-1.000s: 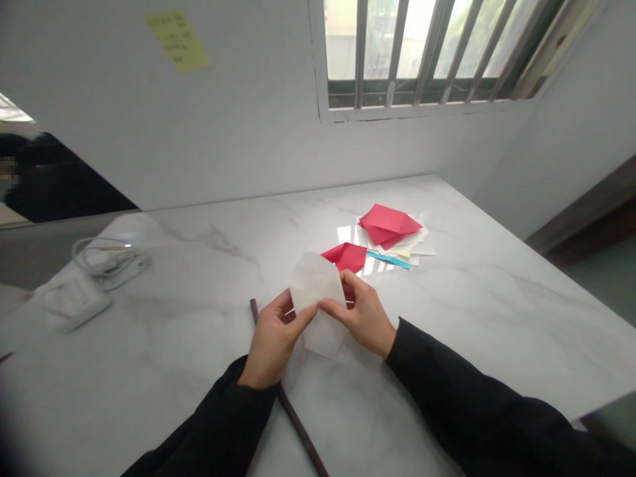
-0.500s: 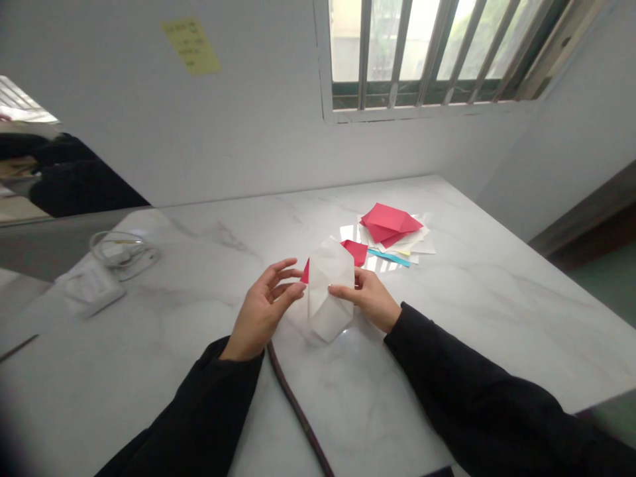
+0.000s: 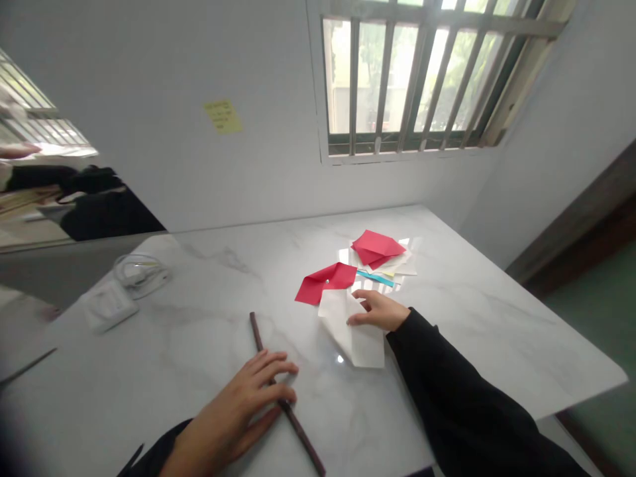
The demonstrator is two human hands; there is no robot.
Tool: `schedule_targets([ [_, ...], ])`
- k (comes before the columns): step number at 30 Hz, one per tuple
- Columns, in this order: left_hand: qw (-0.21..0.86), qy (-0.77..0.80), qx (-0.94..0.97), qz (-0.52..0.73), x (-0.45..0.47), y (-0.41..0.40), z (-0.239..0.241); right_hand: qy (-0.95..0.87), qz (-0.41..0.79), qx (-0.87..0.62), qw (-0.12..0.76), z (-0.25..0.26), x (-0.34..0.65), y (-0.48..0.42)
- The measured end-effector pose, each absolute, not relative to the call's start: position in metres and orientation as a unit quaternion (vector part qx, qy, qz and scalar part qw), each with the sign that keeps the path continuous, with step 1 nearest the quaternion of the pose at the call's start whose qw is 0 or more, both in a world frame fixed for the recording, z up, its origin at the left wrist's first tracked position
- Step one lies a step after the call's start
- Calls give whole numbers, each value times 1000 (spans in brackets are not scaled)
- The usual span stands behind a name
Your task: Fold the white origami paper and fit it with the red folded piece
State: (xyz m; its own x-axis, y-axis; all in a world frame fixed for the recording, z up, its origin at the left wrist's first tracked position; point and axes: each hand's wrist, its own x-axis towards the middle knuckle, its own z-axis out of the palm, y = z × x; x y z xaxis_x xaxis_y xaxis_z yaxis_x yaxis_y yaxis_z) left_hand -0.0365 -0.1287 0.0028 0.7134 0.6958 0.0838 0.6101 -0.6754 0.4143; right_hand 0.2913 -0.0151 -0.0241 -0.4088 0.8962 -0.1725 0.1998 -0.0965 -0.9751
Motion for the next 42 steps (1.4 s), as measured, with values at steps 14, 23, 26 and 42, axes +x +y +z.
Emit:
schedule_targets([
  [14, 137, 576, 769, 241, -3, 6, 11, -308, 481, -611, 548, -45, 358, -40],
  [23, 208, 615, 726, 227, 29, 64, -10, -319, 494, -545, 597, -65, 350, -30],
  [26, 268, 601, 710, 253, 3, 59, -2, -287, 482, -552, 617, -64, 354, -30],
  [42, 359, 656, 588, 309, -43, -16, -11, -461, 542, -534, 457, -61, 256, -12],
])
